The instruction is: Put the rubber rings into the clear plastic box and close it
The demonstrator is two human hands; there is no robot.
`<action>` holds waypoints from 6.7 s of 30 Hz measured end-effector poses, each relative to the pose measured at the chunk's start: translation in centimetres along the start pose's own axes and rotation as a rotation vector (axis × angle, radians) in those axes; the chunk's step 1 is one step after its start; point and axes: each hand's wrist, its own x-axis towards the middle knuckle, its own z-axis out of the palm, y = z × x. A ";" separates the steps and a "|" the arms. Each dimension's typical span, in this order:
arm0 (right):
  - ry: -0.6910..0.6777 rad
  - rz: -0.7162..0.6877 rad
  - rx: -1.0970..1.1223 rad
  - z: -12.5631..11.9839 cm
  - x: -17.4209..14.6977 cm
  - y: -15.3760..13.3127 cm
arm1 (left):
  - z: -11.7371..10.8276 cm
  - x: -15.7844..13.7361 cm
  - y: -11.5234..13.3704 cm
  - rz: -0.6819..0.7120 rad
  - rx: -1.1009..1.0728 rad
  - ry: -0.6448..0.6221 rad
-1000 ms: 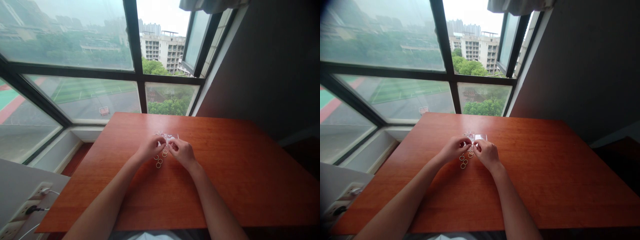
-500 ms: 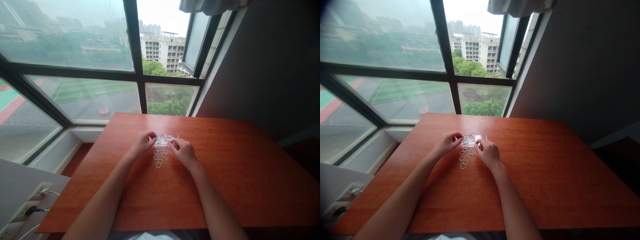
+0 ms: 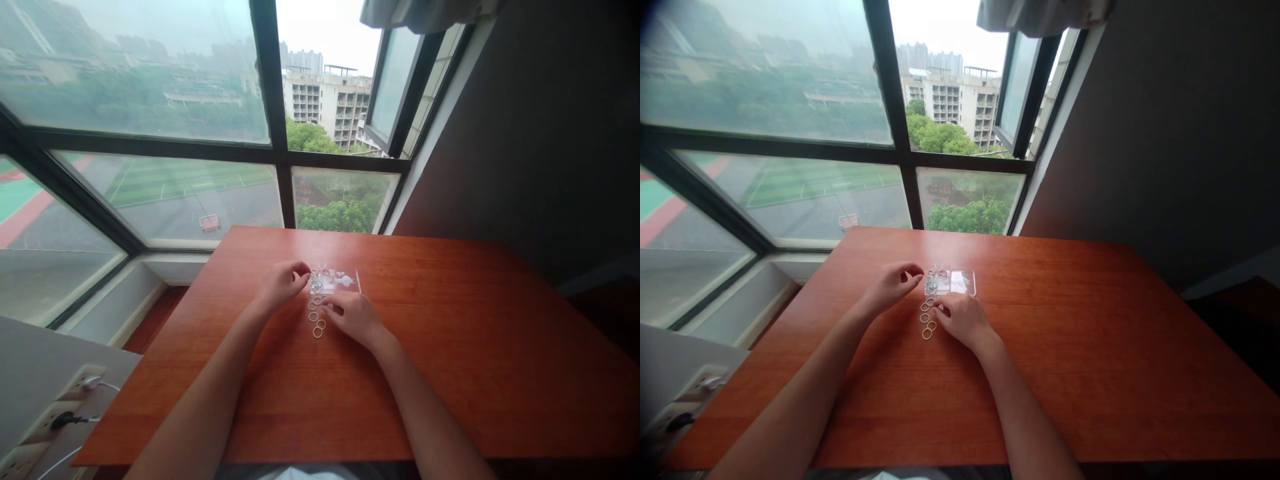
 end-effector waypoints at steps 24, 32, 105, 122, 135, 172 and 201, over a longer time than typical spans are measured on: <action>-0.061 -0.017 -0.113 0.7 -0.2 -1.4 | 0.0 0.0 0.4 0.010 -0.017 0.010; -0.077 -0.027 -0.091 0.4 -0.3 -1.4 | -0.1 0.1 0.5 0.011 -0.001 0.021; 0.303 0.122 0.170 -0.5 0.3 0.9 | 2.3 -0.7 3.1 0.055 -0.372 -0.220; 0.370 0.132 0.188 -0.6 0.3 1.4 | 1.8 -0.4 2.0 0.057 -0.225 -0.136; 0.153 0.161 -0.036 -0.5 0.1 0.5 | 0.4 -0.2 -0.2 0.061 0.100 -0.028; -0.176 0.147 -0.302 0.2 0.2 -1.5 | 0.7 0.0 0.5 0.070 -0.029 -0.063; 0.341 0.089 -0.073 0.2 0.0 0.0 | 1.6 -0.3 2.4 0.022 -0.350 -0.095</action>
